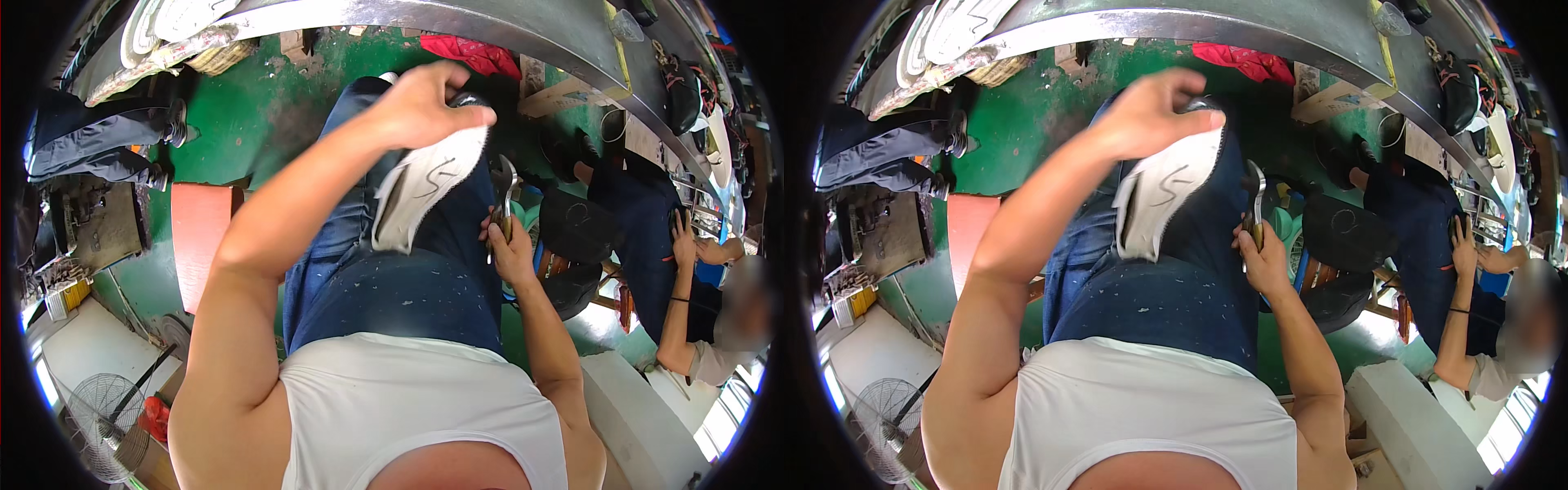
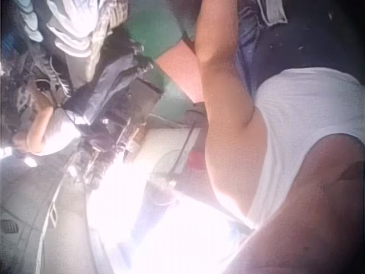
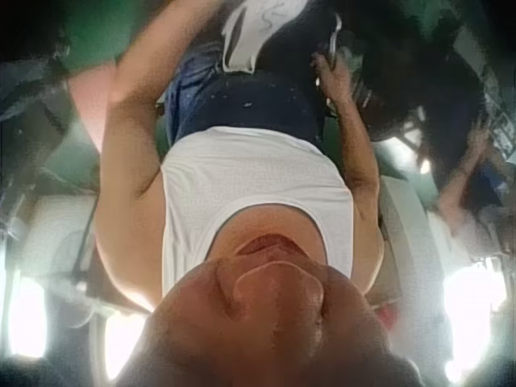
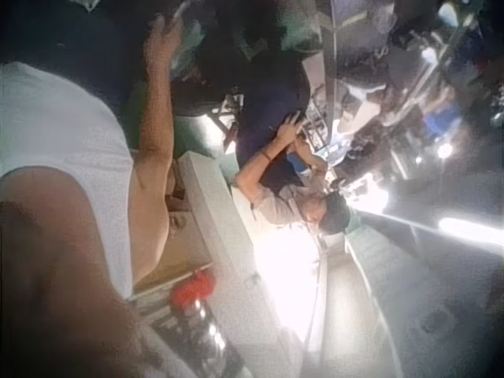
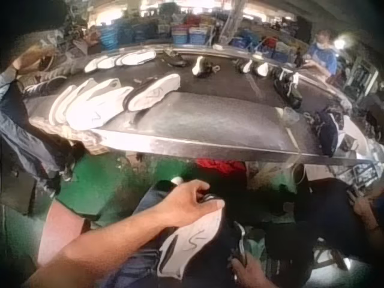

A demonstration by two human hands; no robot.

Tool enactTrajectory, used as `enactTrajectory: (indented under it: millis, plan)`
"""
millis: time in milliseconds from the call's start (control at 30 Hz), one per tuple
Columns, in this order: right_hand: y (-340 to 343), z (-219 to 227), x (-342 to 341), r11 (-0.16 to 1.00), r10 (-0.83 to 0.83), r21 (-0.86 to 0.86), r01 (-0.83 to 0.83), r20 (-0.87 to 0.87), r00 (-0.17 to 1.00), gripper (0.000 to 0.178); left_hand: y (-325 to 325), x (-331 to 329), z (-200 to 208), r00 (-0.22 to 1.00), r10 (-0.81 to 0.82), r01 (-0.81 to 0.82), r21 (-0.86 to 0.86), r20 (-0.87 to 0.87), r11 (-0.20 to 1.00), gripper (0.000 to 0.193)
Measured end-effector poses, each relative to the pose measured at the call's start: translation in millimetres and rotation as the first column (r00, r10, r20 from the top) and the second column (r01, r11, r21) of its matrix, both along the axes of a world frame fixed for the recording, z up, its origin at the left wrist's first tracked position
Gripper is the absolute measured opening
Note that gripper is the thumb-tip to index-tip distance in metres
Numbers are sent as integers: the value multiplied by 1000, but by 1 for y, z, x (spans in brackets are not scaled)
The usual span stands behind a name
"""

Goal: Manually pulling and stretching shoe upper materials over the last and securing them before attaching the sole.

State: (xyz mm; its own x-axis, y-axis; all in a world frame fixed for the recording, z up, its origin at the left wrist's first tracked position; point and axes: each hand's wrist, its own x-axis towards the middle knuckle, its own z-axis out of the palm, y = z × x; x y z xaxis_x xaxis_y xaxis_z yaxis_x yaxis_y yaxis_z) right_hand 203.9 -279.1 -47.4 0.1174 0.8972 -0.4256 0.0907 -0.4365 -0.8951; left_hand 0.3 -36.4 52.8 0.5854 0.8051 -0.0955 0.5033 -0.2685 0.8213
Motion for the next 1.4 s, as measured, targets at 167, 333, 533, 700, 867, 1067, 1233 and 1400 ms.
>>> enactTrajectory:
  millis: [167, 333, 533, 700, 867, 1067, 1233, 1400]
  plan:
    - [19, 67, 6, 892, 447, -175, -417, 199, 872, 42, -63, -38, -126, 850, 444, 92, -910, 284, 405, 50]
    - [49, 93, 0, 794, 597, -113, -598, 336, 729, 57, -120, -52, -132, 835, 380, 103, -791, 398, 603, 51]
    - [112, 148, -22, 433, 901, -576, -694, 290, 321, 38, -147, -57, -142, 949, 125, 16, -441, 290, 897, 56]
    - [104, 119, -25, 468, 862, -460, -755, 427, 274, 28, -137, -54, -128, 812, 435, 122, -842, 389, 525, 64]
    - [46, 49, -49, 865, 499, -180, -469, 414, 761, 31, -120, -53, -126, 742, 505, 208, -868, 441, 451, 73]
    - [49, 67, -26, 812, 580, -175, -556, 345, 738, 37, -116, -45, -151, 906, 234, 52, -642, 352, 765, 76]
    - [79, 77, -20, 757, 244, 40, -652, 908, 340, 34, -122, -37, -139, 961, 171, -62, -431, 219, 900, 72]
    - [87, 78, -16, 763, 645, -328, -557, 432, 630, 31, -124, -34, -126, 967, 139, -84, -251, 212, 964, 70]
